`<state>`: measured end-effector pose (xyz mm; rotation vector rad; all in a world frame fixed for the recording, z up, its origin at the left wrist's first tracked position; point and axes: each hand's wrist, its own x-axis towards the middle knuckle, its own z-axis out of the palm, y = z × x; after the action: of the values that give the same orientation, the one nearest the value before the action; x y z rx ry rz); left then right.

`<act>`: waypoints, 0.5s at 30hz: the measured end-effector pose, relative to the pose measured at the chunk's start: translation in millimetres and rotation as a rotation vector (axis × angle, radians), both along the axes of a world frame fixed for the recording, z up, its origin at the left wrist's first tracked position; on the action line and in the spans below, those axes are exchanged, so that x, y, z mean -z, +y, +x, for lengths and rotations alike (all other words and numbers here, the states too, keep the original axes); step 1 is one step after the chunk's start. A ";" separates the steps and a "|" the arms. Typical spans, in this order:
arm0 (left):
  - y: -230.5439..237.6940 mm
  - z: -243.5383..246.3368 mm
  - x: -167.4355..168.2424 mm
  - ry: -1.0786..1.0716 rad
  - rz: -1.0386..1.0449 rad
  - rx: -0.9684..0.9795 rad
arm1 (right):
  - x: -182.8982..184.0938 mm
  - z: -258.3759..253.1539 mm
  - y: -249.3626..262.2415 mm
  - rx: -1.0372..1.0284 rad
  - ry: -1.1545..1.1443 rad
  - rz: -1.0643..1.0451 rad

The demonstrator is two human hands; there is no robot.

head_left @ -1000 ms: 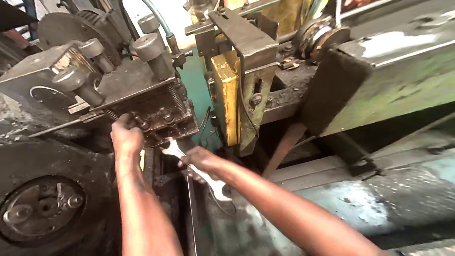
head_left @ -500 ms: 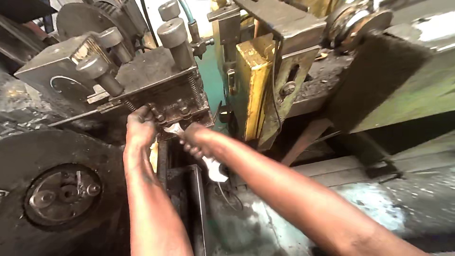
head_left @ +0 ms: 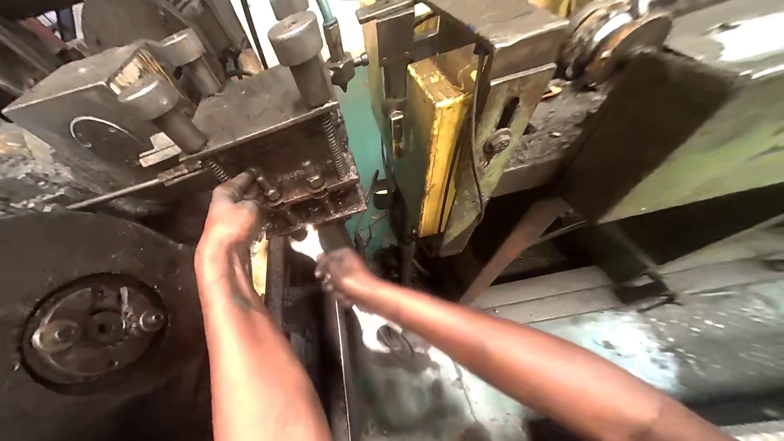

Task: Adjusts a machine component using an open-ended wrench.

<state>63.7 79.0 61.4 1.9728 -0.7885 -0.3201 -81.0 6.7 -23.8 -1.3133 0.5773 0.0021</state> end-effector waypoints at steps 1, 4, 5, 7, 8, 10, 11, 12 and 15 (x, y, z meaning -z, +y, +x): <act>-0.3 -0.2 0.0 0.004 -0.005 -0.003 | -5.1 3.8 -17.4 -0.017 0.017 -0.030; -0.6 -3.0 0.3 0.019 -0.039 -0.005 | -34.4 23.2 -51.3 -0.077 0.092 -0.075; -0.2 -2.5 0.1 0.024 -0.046 -0.001 | -45.7 29.5 -56.8 -0.099 0.129 -0.089; 0.8 -1.7 0.2 0.039 -0.051 -0.006 | -61.7 40.5 -62.6 -0.144 0.213 -0.115; 1.3 -1.3 0.5 0.040 -0.052 -0.007 | -65.5 44.1 -64.8 -0.161 0.241 -0.124; 2.1 -1.5 1.7 0.038 -0.057 -0.001 | -66.4 46.0 -67.2 -0.172 0.253 -0.117; 2.3 -1.5 2.0 0.036 -0.060 0.001 | -63.9 45.1 -63.9 -0.151 0.230 -0.091; 1.9 -1.4 1.7 0.028 -0.061 0.001 | -58.9 43.7 -54.6 -0.103 0.183 -0.037; 1.0 -5.1 -0.8 0.034 -0.045 -0.013 | -38.1 51.7 13.0 0.172 0.047 0.176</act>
<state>58.6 80.0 62.2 1.9247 -0.7545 -0.3251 -29.4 19.7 14.3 -1.0923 0.7131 -0.0567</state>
